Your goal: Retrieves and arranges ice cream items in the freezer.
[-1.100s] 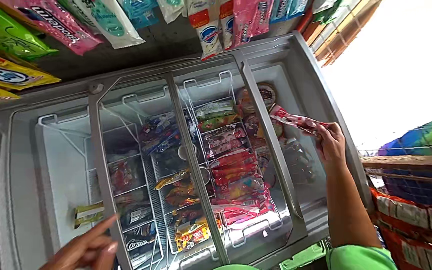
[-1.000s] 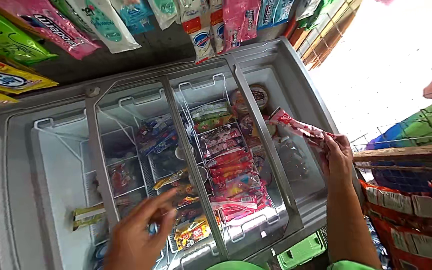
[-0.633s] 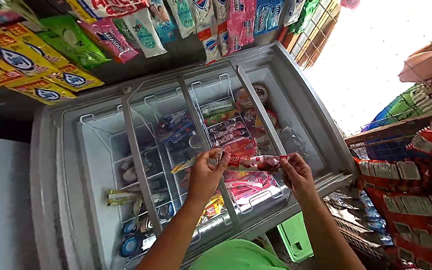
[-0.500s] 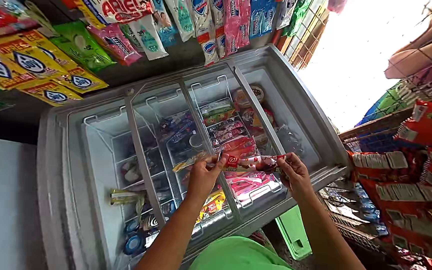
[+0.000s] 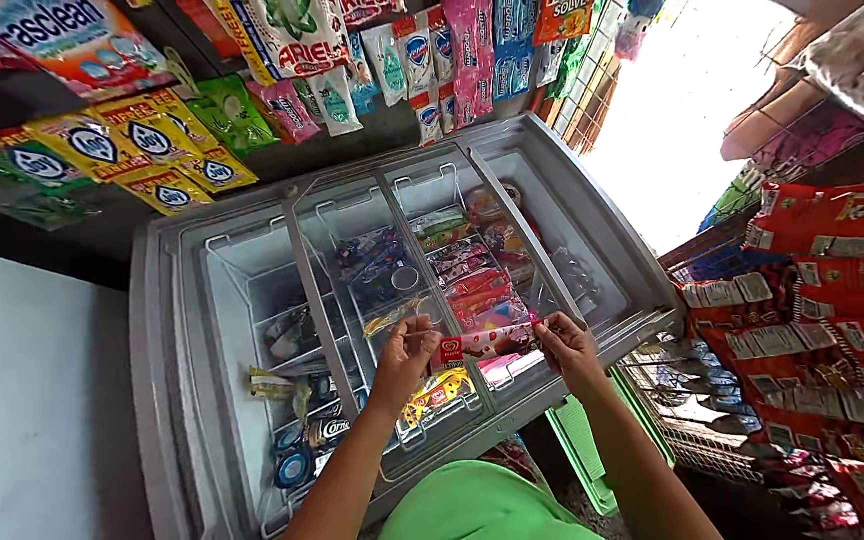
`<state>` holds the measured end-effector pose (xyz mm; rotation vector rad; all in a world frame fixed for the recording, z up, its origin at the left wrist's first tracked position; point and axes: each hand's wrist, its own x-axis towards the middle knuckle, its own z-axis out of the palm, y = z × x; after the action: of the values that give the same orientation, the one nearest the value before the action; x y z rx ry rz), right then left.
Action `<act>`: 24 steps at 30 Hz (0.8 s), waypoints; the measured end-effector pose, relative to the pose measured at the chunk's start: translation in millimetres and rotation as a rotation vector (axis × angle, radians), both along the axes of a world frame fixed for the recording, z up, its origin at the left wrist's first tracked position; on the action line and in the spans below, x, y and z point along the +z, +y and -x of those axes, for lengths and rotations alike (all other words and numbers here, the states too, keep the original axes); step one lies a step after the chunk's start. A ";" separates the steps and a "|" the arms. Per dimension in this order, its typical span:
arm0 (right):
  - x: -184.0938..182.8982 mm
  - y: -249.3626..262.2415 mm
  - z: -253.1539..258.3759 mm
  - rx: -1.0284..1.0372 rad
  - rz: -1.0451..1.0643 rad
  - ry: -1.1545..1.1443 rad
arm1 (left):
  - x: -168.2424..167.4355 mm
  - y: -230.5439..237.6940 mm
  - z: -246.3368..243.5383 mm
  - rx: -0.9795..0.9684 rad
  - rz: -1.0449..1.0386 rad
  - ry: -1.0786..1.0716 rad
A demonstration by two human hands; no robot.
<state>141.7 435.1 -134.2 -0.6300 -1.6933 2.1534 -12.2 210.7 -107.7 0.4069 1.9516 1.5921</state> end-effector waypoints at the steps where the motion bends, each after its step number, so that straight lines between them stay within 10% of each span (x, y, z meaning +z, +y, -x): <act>1: 2.5 -3.7 -2.0 0.015 -0.010 -0.004 | 2.0 -2.2 -0.1 -0.082 0.024 0.023; 6: 10.4 -23.1 -10.3 -0.046 0.051 0.006 | 13.9 -5.2 -11.3 -0.373 0.130 -0.070; 24: 14.1 -84.8 -0.9 0.014 0.166 0.011 | -15.0 -18.1 -48.4 -0.245 0.019 -0.015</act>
<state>142.6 350.3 -120.1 -0.6505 -1.5284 2.3192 36.2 192.6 -122.7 0.6006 1.8255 1.4152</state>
